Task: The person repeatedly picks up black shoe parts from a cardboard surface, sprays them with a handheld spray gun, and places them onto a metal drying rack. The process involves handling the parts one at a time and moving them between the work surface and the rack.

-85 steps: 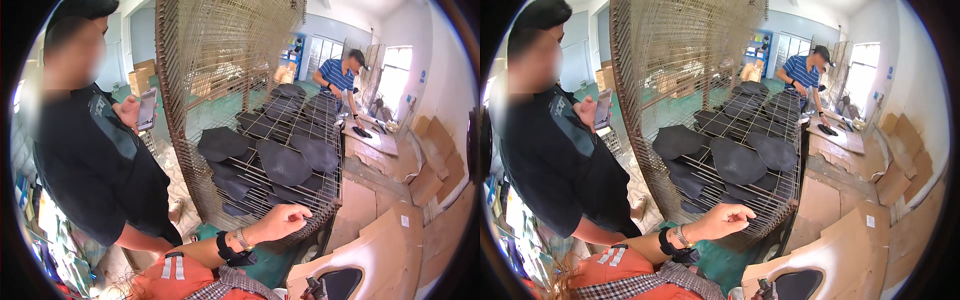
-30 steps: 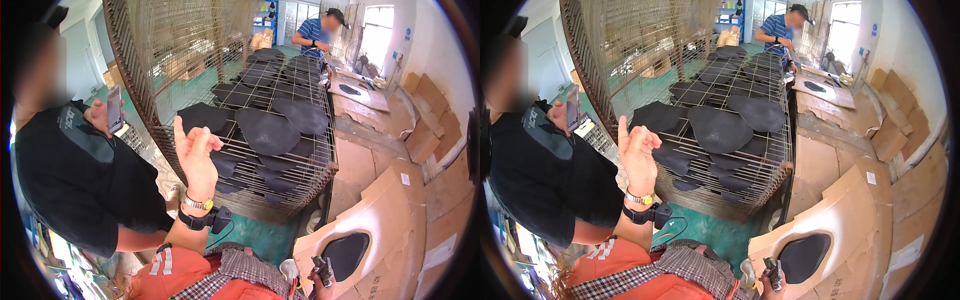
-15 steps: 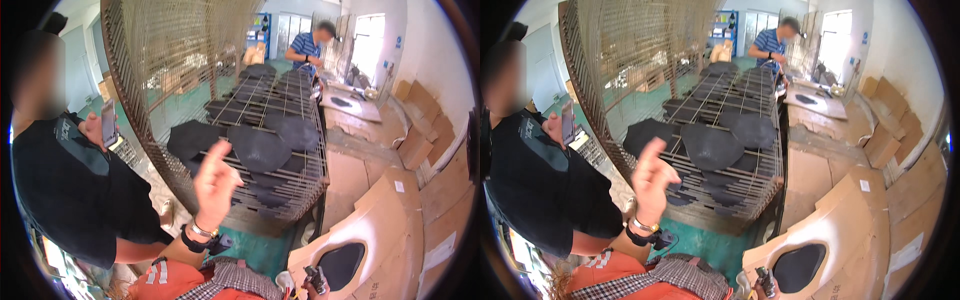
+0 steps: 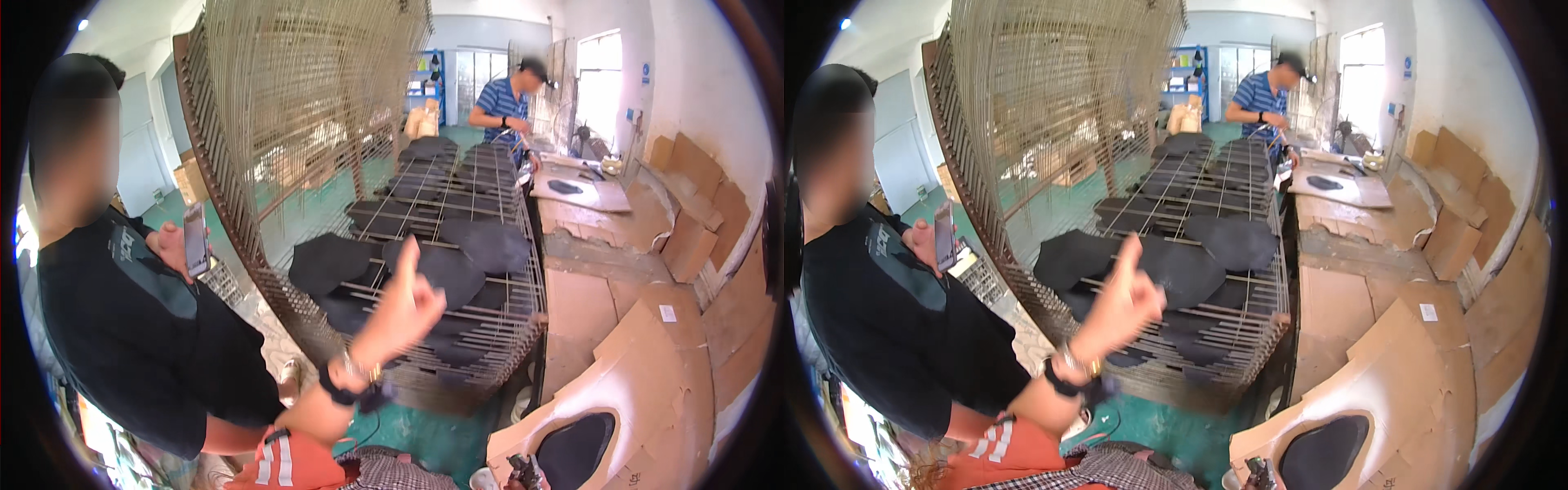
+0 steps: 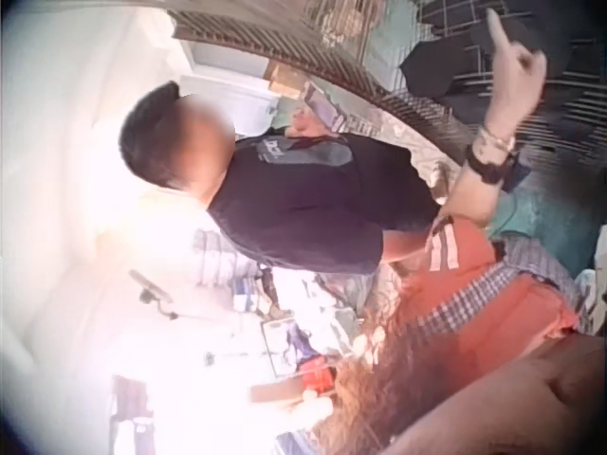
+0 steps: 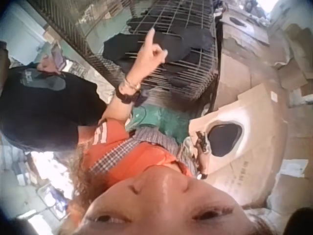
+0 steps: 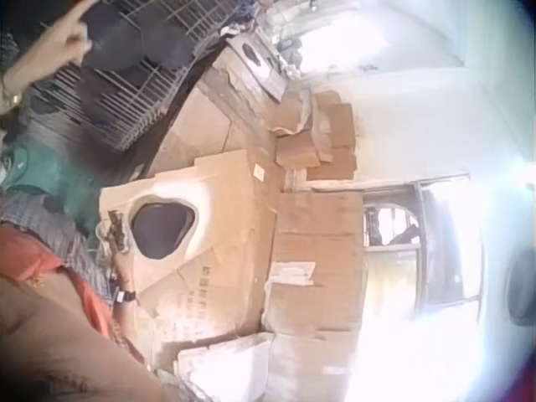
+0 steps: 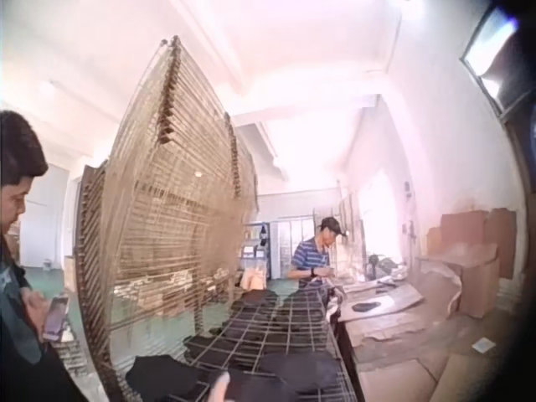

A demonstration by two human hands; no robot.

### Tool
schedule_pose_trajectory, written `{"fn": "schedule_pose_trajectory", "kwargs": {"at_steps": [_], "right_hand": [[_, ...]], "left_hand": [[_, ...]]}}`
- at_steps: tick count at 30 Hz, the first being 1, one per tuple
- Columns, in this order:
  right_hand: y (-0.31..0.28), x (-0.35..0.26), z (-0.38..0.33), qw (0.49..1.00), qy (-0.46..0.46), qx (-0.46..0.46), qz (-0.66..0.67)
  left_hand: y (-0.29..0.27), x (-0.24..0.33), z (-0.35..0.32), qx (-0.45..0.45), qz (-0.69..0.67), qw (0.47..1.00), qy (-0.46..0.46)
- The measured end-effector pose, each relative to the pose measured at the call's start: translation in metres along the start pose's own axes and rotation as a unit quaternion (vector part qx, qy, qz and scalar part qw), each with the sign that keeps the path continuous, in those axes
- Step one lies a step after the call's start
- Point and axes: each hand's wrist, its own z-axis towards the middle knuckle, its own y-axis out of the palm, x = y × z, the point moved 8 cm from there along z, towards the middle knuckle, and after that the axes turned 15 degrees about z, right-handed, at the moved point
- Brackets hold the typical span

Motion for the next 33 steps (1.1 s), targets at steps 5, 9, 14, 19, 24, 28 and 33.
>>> {"fn": "schedule_pose_trajectory", "kwargs": {"at_steps": [5, 9, 14, 19, 24, 28, 33], "right_hand": [[0.022, -0.024, -0.011, 0.997, 0.074, -0.005, -0.008], [0.003, -0.007, -0.013, 1.000, -0.016, 0.019, -0.001], [-0.020, 0.008, -0.023, 0.990, -0.092, 0.096, 0.048], [-0.041, -0.010, -0.093, 0.978, -0.044, 0.202, 0.028], [-0.062, -0.012, -0.203, 0.902, -0.136, 0.396, 0.106], [-0.042, 0.001, -0.234, 0.897, -0.122, 0.404, 0.130], [-0.033, -0.004, -0.259, 0.861, -0.138, 0.478, 0.104]], "left_hand": [[-0.120, 0.049, 0.048, 0.224, -0.003, 0.973, 0.046], [-0.019, 0.047, 0.030, 0.001, -0.140, 0.987, 0.075], [0.152, -0.012, -0.061, -0.317, -0.110, 0.942, 0.001], [0.202, -0.056, -0.128, -0.442, -0.098, 0.889, -0.072], [0.271, -0.084, -0.133, -0.488, -0.107, 0.863, -0.074], [0.298, -0.090, -0.147, -0.503, -0.126, 0.851, -0.083], [0.313, -0.080, -0.162, -0.527, -0.131, 0.837, -0.074]]}}
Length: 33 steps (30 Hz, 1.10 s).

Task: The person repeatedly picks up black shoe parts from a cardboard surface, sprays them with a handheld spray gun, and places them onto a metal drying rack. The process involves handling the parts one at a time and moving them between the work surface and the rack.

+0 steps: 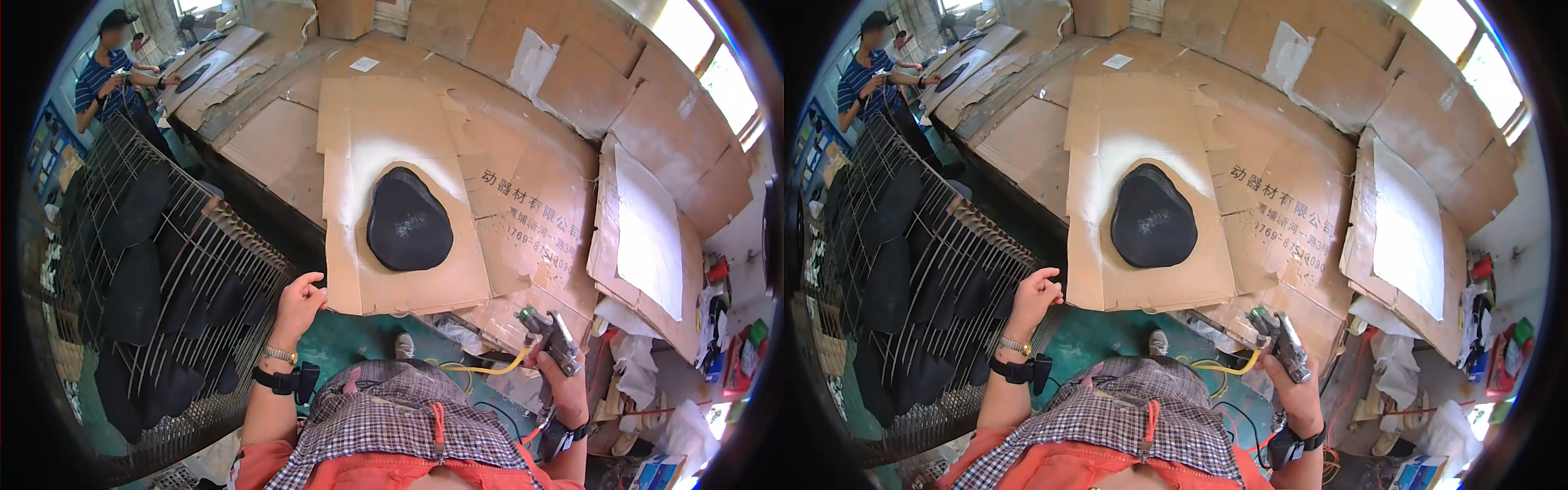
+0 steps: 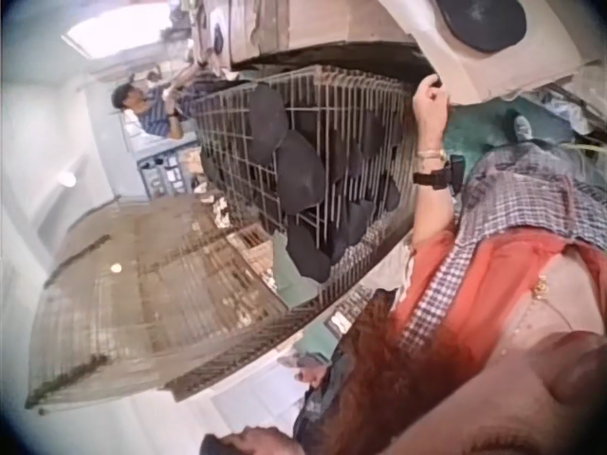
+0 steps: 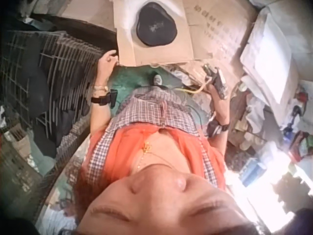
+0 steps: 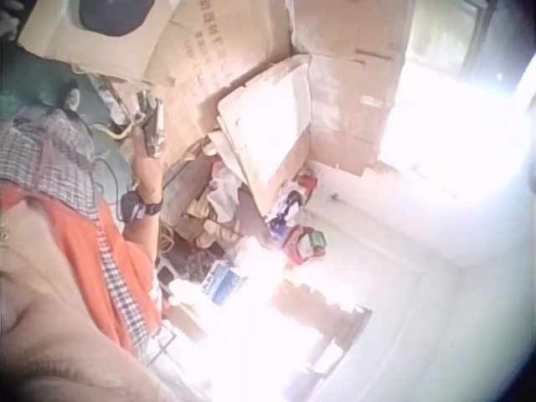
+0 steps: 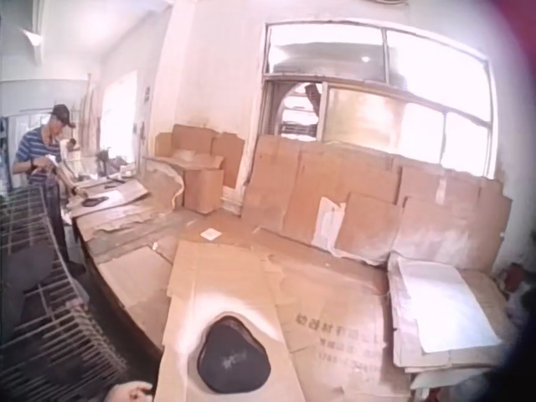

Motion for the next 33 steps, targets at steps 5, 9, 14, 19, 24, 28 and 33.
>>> {"fn": "schedule_pose_trajectory", "kwargs": {"at_steps": [5, 9, 14, 19, 24, 28, 33], "right_hand": [[0.018, 0.005, -0.017, 0.997, 0.047, -0.043, 0.032], [0.002, -0.003, -0.014, 0.999, -0.011, 0.032, 0.037], [0.001, 0.001, -0.029, 0.999, 0.037, -0.010, 0.024], [0.023, 0.004, -0.012, 0.998, 0.014, -0.011, 0.065], [0.028, 0.000, -0.009, 0.997, 0.023, -0.059, 0.038], [-0.005, -0.005, -0.007, 0.999, 0.004, 0.001, 0.032], [0.013, -0.004, 0.006, 0.999, 0.010, -0.001, 0.048]], "left_hand": [[0.015, 0.000, 0.006, -0.026, -0.014, 1.000, -0.005], [0.026, -0.003, 0.009, -0.042, -0.051, 0.998, -0.008], [0.037, -0.011, 0.015, -0.061, -0.053, 0.997, -0.017], [0.070, -0.021, 0.028, -0.089, -0.040, 0.995, -0.032], [0.104, -0.044, 0.048, -0.099, -0.055, 0.989, -0.091], [0.126, -0.086, 0.073, -0.066, -0.023, 0.990, -0.122], [0.157, -0.143, 0.124, 0.034, 0.094, 0.987, -0.128]]}}
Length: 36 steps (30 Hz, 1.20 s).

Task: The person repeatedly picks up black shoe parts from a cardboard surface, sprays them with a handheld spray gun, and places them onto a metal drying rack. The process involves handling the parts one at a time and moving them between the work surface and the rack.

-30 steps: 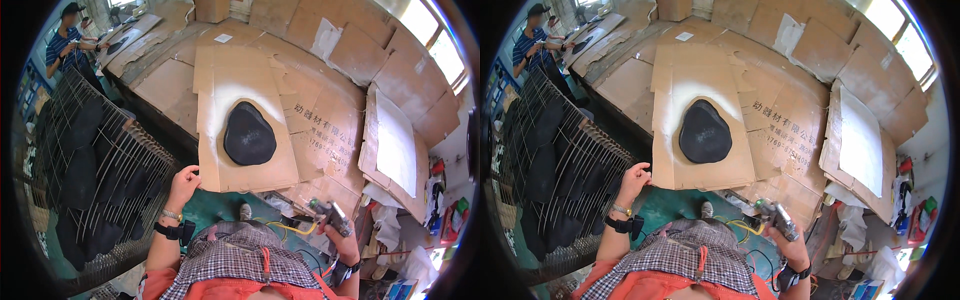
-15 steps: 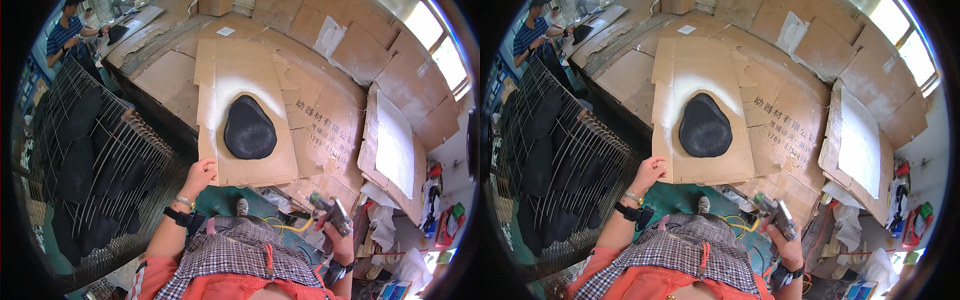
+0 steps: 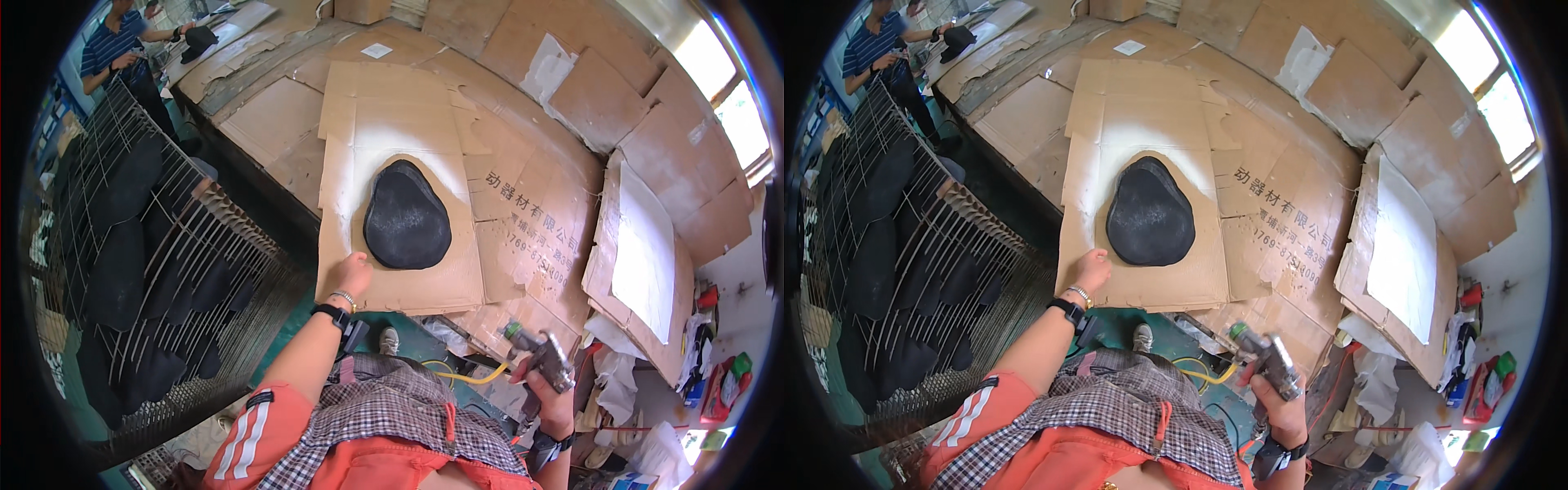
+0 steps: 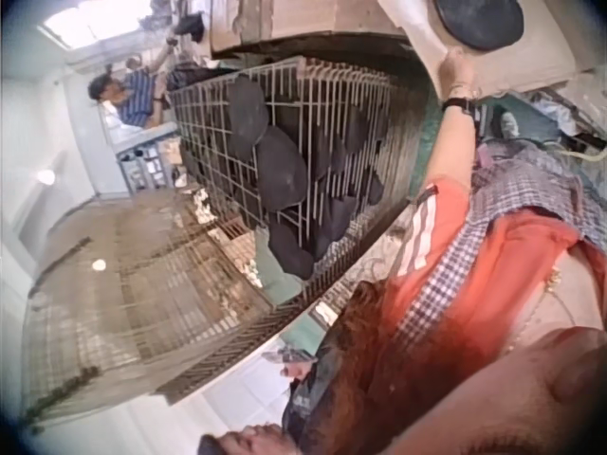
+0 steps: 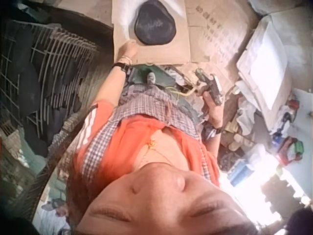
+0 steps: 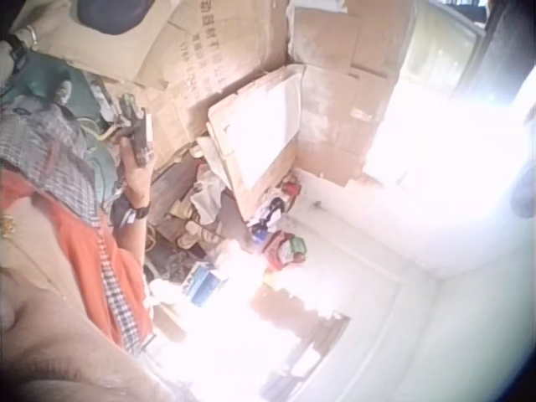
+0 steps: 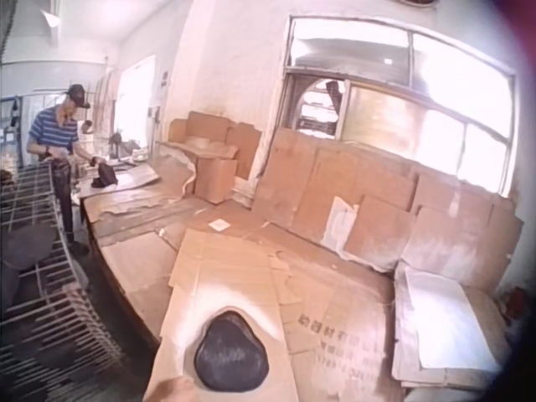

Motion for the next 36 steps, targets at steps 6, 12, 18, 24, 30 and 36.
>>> {"fn": "schedule_pose_trajectory", "kwargs": {"at_steps": [6, 12, 18, 24, 30, 36], "right_hand": [[-0.009, -0.003, 0.016, 1.000, 0.002, 0.000, 0.001], [-0.031, -0.009, 0.022, 0.999, 0.031, -0.003, -0.010], [-0.028, -0.014, 0.045, 0.997, 0.002, 0.049, -0.057], [-0.033, -0.011, 0.039, 0.998, 0.029, -0.053, 0.000], [-0.083, -0.019, 0.026, 0.998, 0.022, 0.042, -0.032], [-0.054, -0.015, 0.032, 0.999, 0.028, -0.009, 0.014]], "left_hand": [[0.020, 0.009, 0.014, 0.061, 0.015, 0.996, -0.067], [0.037, 0.007, 0.012, 0.060, -0.010, 0.993, -0.098], [0.032, 0.025, -0.012, 0.050, -0.169, 0.966, -0.190], [0.036, 0.034, -0.024, 0.047, -0.232, 0.946, -0.222], [0.025, 0.044, -0.020, -0.002, -0.085, 0.985, -0.152], [0.022, 0.060, -0.027, 0.028, -0.207, 0.965, -0.161]]}}
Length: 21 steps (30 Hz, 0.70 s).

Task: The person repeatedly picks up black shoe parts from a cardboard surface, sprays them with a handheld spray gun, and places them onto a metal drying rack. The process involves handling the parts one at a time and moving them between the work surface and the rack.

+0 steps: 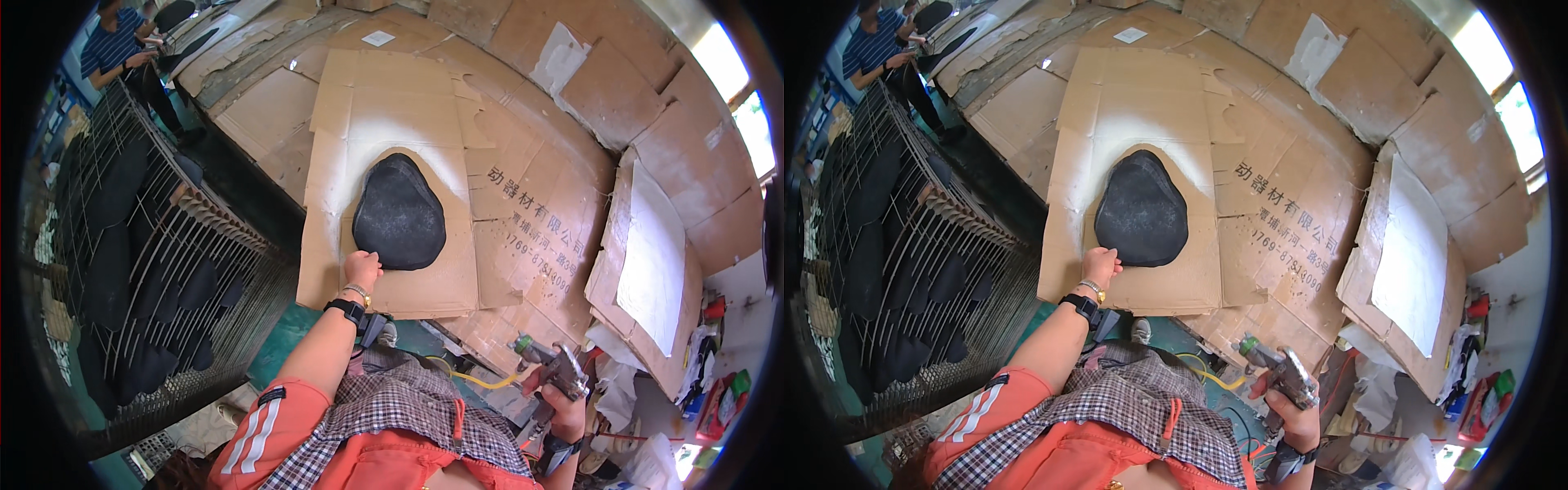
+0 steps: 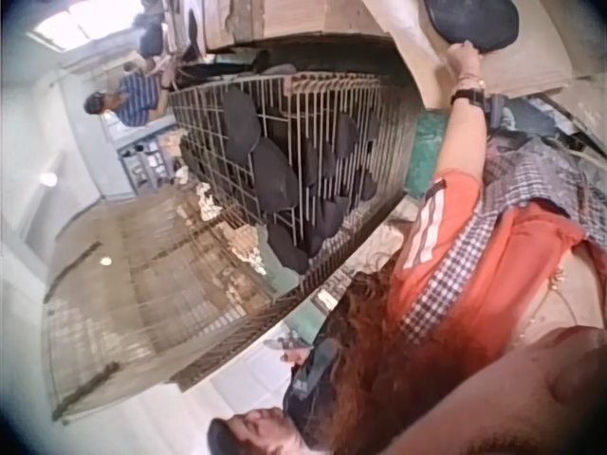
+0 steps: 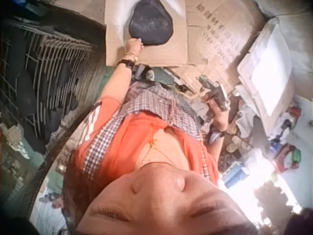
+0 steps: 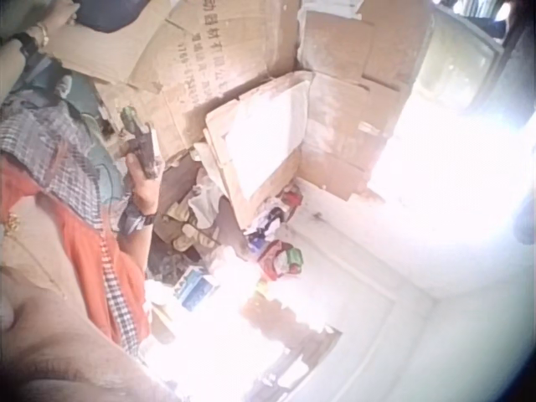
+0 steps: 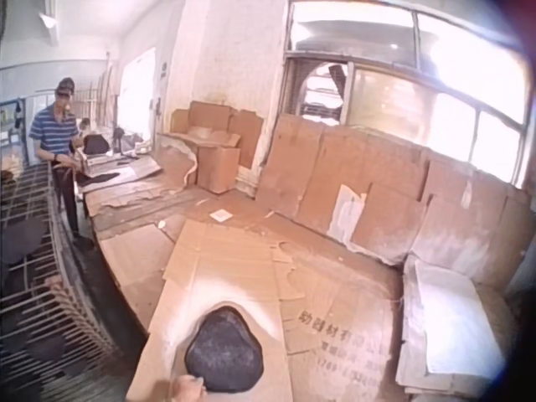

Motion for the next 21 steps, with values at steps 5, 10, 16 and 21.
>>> {"fn": "schedule_pose_trajectory", "kwargs": {"at_steps": [5, 10, 16, 21], "right_hand": [[-0.029, -0.004, 0.001, 0.998, -0.011, 0.065, -0.010], [-0.029, -0.009, -0.005, 0.998, -0.002, 0.048, -0.048], [-0.023, -0.005, 0.027, 0.997, -0.045, 0.058, 0.014], [-0.013, 0.006, 0.048, 0.999, -0.027, 0.008, 0.016]], "left_hand": [[0.001, -0.004, -0.005, 0.020, -0.089, 0.996, -0.024], [0.006, -0.004, -0.011, 0.012, -0.112, 0.993, -0.033], [0.023, 0.026, -0.014, -0.059, -0.202, 0.978, 0.014], [0.029, 0.145, -0.051, -0.199, -0.336, 0.915, 0.103]]}}
